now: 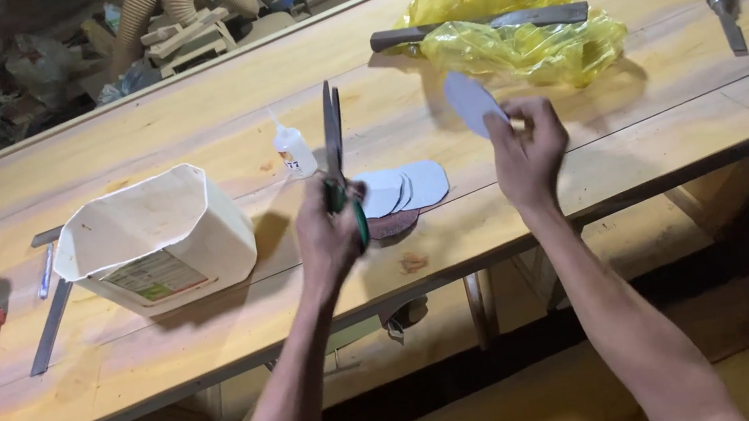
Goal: Cutting a circular sanding disc from a sheet of sandpaper using scissors in a workshop.
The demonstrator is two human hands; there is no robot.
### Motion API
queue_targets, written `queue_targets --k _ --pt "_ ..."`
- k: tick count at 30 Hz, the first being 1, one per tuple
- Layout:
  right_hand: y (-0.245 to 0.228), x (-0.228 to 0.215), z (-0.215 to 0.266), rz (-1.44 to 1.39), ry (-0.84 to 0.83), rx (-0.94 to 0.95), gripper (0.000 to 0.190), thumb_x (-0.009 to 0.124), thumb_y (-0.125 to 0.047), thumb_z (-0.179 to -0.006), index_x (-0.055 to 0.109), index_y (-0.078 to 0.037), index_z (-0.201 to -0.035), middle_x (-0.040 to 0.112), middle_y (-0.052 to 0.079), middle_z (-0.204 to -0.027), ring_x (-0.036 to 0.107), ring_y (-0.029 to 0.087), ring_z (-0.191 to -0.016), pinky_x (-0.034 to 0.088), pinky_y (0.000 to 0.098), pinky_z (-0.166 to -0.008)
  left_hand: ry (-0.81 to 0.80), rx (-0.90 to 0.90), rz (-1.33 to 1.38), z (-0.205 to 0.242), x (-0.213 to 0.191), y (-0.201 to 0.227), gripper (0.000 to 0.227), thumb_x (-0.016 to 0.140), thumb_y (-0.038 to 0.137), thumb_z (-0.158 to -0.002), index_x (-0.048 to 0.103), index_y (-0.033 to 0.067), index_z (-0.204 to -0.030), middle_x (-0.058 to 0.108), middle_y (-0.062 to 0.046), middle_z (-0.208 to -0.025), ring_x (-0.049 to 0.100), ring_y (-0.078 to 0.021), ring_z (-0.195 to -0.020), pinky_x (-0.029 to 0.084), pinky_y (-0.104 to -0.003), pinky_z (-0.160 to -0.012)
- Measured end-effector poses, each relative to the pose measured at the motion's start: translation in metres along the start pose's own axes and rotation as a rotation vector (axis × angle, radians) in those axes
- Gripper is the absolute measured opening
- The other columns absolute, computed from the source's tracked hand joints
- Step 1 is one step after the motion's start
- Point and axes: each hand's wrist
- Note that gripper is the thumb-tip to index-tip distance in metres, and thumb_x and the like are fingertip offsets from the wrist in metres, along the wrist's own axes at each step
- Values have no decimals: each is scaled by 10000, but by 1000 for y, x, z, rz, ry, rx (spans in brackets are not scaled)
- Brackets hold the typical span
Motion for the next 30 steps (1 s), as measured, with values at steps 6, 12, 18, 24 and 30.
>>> queue_targets --k 6,12,18,24,30 --pt "-114 -70 97 -14 -270 -419 202 733 -55 -920 620 -133 -772 714 52 -830 714 256 -785 593 377 -727 -296 -311 872 103 -29 39 496 789 312 -820 604 -14 -1146 705 -231 -1222 677 -170 -577 534 -235 -417" --pt "-115 -120 186 -133 -592 -485 126 604 -184 -995 556 -79 -943 616 209 -1229 636 443 -1149 593 508 -959 -476 -612 1093 187 -26 -22 381 828 228 -784 585 76 -1036 566 -60 -756 558 -166 -609 505 -328 -469" --pt "-122 -155 226 -35 -853 -71 933 758 -509 -849 337 -63 -1551 330 238 -1628 371 384 -1522 363 535 -1254 -343 -504 841 242 -25 -70 225 796 148 -844 637 45 -966 606 -31 -665 564 -133 -549 481 -293 -507" --pt "-113 -158 252 30 -874 37 869 857 -201 -812 399 -18 -1528 463 199 -1547 470 341 -1446 454 496 -1199 -346 -451 859 264 -29 -72 253 800 176 -867 629 17 -964 644 -88 -663 623 -167 -535 558 -298 -514" --pt "-118 -158 271 210 -819 302 834 814 -209 -817 422 -34 -1532 626 124 -1268 631 231 -1101 566 317 -817 -217 -287 737 276 -26 -77 148 744 93 -901 647 38 -999 636 -47 -779 647 -140 -607 622 -284 -544"
Point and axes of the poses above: each hand's wrist, its own z-axis away from the middle knuckle, its own x-axis out of the palm, y = z × x
